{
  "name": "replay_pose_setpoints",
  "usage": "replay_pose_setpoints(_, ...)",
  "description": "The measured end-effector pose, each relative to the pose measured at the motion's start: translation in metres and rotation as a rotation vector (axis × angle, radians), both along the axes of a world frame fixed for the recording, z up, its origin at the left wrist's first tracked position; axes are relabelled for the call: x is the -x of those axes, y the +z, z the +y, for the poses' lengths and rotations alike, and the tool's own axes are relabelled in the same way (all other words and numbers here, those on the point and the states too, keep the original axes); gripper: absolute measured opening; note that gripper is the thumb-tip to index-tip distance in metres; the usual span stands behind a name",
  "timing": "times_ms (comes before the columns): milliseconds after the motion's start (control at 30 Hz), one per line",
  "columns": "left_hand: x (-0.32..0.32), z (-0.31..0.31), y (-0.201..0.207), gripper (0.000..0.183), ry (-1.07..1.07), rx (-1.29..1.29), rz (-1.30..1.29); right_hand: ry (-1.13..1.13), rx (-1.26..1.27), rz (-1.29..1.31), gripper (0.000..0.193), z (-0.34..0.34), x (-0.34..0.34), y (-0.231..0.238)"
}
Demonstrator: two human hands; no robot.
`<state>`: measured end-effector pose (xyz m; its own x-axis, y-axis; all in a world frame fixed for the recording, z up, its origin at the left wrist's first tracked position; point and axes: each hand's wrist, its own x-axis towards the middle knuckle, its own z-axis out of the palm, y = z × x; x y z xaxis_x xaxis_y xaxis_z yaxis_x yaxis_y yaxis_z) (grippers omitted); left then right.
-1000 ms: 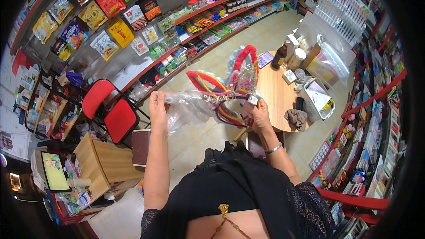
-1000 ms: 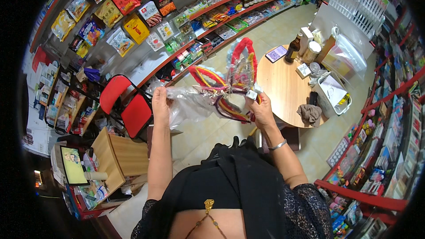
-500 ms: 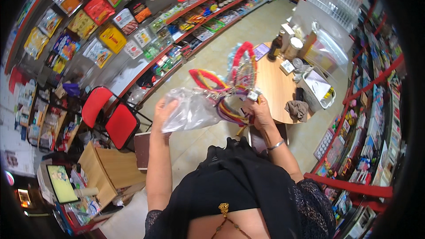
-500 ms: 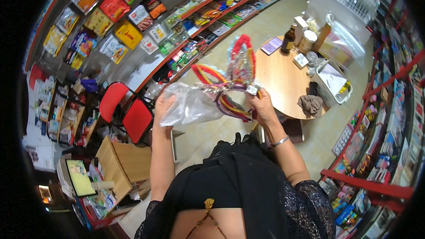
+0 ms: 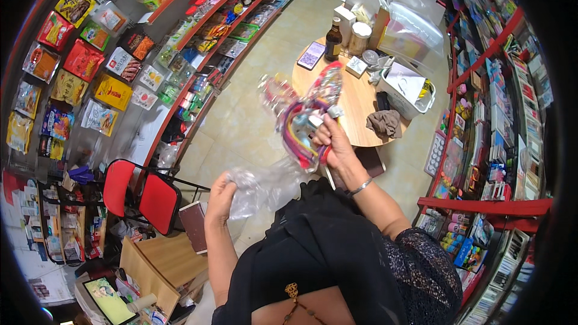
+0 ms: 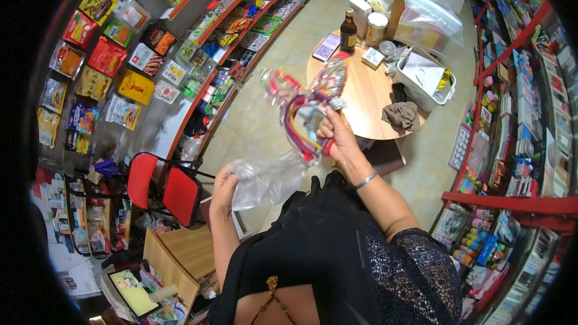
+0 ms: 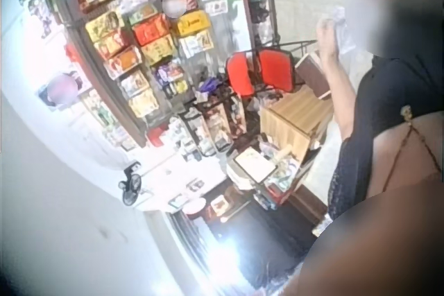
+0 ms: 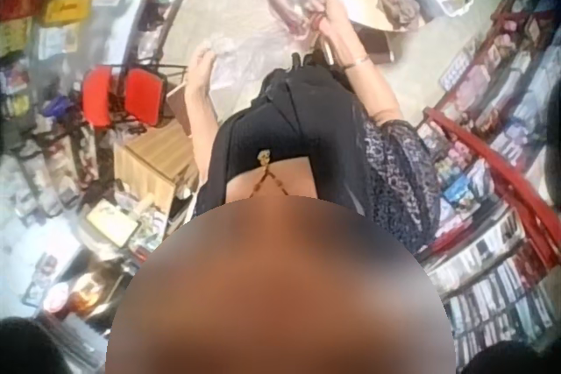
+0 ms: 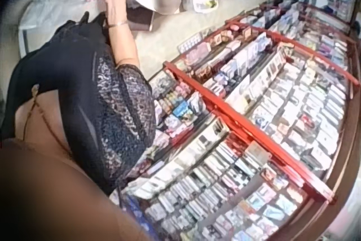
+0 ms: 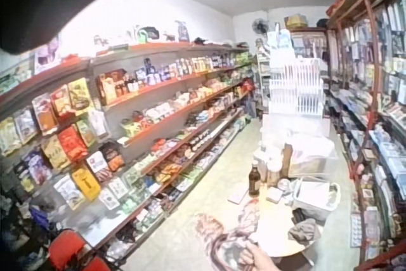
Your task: The person unpacks several colorful headbands from a plastic bag and attaches small white tags to each one. They handle purple, pink, yellow, and red headbands one at a time, affixing tags and placing the finished items on a round table in a convenience store.
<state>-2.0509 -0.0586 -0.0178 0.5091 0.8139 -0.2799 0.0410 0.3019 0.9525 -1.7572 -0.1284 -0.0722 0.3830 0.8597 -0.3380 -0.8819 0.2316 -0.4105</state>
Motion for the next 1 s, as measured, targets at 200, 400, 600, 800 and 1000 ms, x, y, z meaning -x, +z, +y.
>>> replay_pose_setpoints(200,-0.024,0.031,-0.060,0.024,0.047,-0.051,0.004,-0.074,-0.253,0.192,0.036,0.004,-0.054,0.001)
replay_pose_setpoints(400,-0.118,0.037,-0.047,0.027,-0.838,-0.507,0.471,-0.058,-0.061,-0.073,0.024,0.030,-0.070,0.026)
replay_pose_setpoints(600,-0.167,0.057,-0.053,0.053,-0.342,-0.173,0.184,-0.014,0.006,-0.141,0.012,0.054,-0.080,0.039)
replay_pose_setpoints(800,-0.190,0.094,-0.057,0.067,-0.193,0.290,-0.057,0.147,-0.022,-0.218,0.032,0.069,-0.042,0.065)
replay_pose_setpoints(1000,-0.166,0.126,-0.111,0.067,-0.398,0.617,-0.566,0.323,-0.020,-0.628,0.056,0.099,-0.005,0.076)
